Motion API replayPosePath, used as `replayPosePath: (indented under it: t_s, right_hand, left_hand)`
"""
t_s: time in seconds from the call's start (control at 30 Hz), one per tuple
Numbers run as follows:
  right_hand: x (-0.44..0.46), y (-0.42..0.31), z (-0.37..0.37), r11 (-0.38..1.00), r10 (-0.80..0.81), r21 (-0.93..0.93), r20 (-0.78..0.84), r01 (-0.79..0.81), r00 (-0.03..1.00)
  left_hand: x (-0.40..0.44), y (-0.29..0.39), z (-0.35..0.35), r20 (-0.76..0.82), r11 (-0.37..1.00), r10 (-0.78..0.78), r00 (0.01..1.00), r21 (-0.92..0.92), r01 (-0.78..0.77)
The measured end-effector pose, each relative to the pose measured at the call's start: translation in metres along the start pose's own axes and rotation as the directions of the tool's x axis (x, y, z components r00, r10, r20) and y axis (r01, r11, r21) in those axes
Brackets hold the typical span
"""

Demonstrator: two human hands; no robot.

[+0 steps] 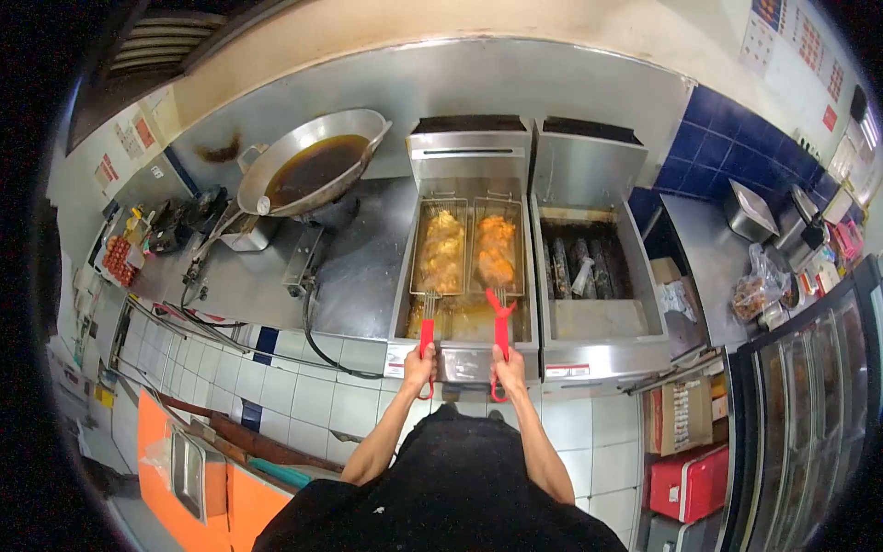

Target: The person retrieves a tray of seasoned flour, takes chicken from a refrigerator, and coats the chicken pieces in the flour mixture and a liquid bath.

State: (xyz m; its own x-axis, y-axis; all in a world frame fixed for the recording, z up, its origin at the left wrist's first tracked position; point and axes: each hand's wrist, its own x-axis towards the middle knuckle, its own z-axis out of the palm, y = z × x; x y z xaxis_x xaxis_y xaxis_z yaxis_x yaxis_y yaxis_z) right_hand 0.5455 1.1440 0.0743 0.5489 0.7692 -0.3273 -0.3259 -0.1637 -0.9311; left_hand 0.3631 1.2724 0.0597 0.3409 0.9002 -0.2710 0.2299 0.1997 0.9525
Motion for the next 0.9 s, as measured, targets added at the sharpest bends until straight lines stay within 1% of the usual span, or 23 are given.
replayPosePath:
  t_s: [0.07,0.1,0.13,0.2,0.27,0.3,0.33,0.37,0.4,0.47,0.5,0.53,0.57,0.6,0.63,0.67,0.7,0.73,0.77,0.83,0.87,0.9]
  right_hand:
    - [-0.003,-0.003,0.002,1.000,-0.009,-0.004,0.009,0.009,1.000]
    - [-0.008,-0.002,0.000,0.999,-0.037,-0.017,0.003,0.037,0.999]
    - [-0.014,-0.002,-0.001,0.998,-0.060,-0.029,-0.005,0.060,0.998]
    - [-0.017,-0.006,-0.004,0.998,-0.056,0.001,0.009,0.056,0.998]
    - [-0.011,-0.010,-0.009,0.999,-0.017,-0.031,0.025,0.018,1.000]
    - [-0.009,-0.013,-0.011,0.999,-0.027,-0.032,0.036,0.028,0.999]
    - [-0.006,-0.016,-0.011,0.999,0.026,-0.023,0.031,-0.025,0.999]
    - [0.002,-0.019,-0.010,0.997,0.075,-0.017,0.032,-0.074,0.997]
    - [0.011,-0.019,-0.010,0.998,0.064,-0.027,0.052,-0.063,0.997]
    - [0.021,-0.012,-0.013,0.994,0.090,-0.062,0.034,-0.088,0.995]
    - [0.027,-0.008,-0.014,0.991,0.126,-0.056,0.044,-0.123,0.991]
    - [0.030,-0.008,-0.012,0.989,0.125,-0.087,0.067,-0.119,0.990]
    - [0.031,-0.010,-0.006,0.986,0.110,-0.128,0.039,-0.104,0.993]
    - [0.033,-0.010,-0.002,0.981,0.093,-0.171,0.020,-0.088,0.995]
    - [0.037,-0.004,-0.006,0.989,0.107,-0.104,0.033,-0.103,0.994]
    - [0.037,-0.014,-0.010,0.985,0.151,-0.098,0.056,-0.145,0.987]
    - [0.033,-0.034,-0.007,0.980,0.186,-0.093,0.082,-0.178,0.979]
    - [0.033,-0.035,-0.004,0.978,0.202,-0.076,0.068,-0.196,0.977]
    - [0.036,-0.023,-0.005,0.974,0.223,-0.053,0.045,-0.220,0.974]
    - [0.040,0.003,-0.005,0.975,0.201,-0.114,0.082,-0.191,0.976]
    - [0.043,0.001,-0.006,0.973,0.197,-0.142,0.098,-0.182,0.976]
    - [0.046,-0.002,-0.002,0.968,0.195,-0.170,0.059,-0.182,0.979]
  left_hand:
    - [-0.010,0.013,0.003,0.000,0.996,-0.065,0.998,-0.055,0.065]
    - [-0.018,0.018,0.006,0.036,0.990,-0.063,0.997,-0.124,0.067]
    - [-0.021,0.015,0.008,0.027,0.990,-0.072,0.997,-0.122,0.075]
    - [-0.022,0.014,0.014,0.015,0.997,-0.032,0.999,-0.073,0.033]
    - [-0.021,0.016,0.020,0.011,0.998,-0.029,1.000,-0.059,0.030]
    - [-0.020,0.018,0.024,0.012,0.998,-0.042,0.999,-0.050,0.042]
    - [-0.017,0.021,0.026,0.010,0.998,-0.050,0.999,-0.043,0.051]
    - [-0.014,0.027,0.026,0.055,0.992,-0.098,0.994,-0.080,0.102]
    - [-0.006,0.022,0.029,0.025,0.995,-0.097,0.995,0.002,0.097]
    - [0.003,0.021,0.031,-0.013,0.988,-0.136,0.991,0.066,0.137]
    - [0.008,0.021,0.033,-0.032,0.990,-0.137,0.990,0.039,0.138]
    - [0.012,0.024,0.032,-0.033,0.983,-0.172,0.985,0.059,0.174]
    - [0.014,0.024,0.030,-0.039,0.974,-0.208,0.977,0.077,0.211]
    - [0.015,0.024,0.030,-0.072,0.975,-0.215,0.974,0.040,0.218]
    - [0.018,0.024,0.029,-0.018,0.975,-0.203,0.979,0.090,0.204]
    - [0.027,0.031,0.022,0.026,0.975,-0.180,0.983,0.139,0.175]
    - [0.026,0.043,0.017,0.002,0.976,-0.180,0.984,0.127,0.179]
    - [0.024,0.046,0.013,-0.051,0.981,-0.167,0.985,0.088,0.171]
    - [0.022,0.043,0.011,-0.042,0.975,-0.199,0.979,0.090,0.202]
    - [0.018,0.017,0.008,-0.045,0.968,-0.236,0.971,0.072,0.239]
    - [0.021,-0.003,0.012,-0.132,0.961,-0.069,0.989,0.259,0.102]
    - [0.029,-0.010,0.006,-0.185,0.889,0.116,0.976,0.457,-0.019]
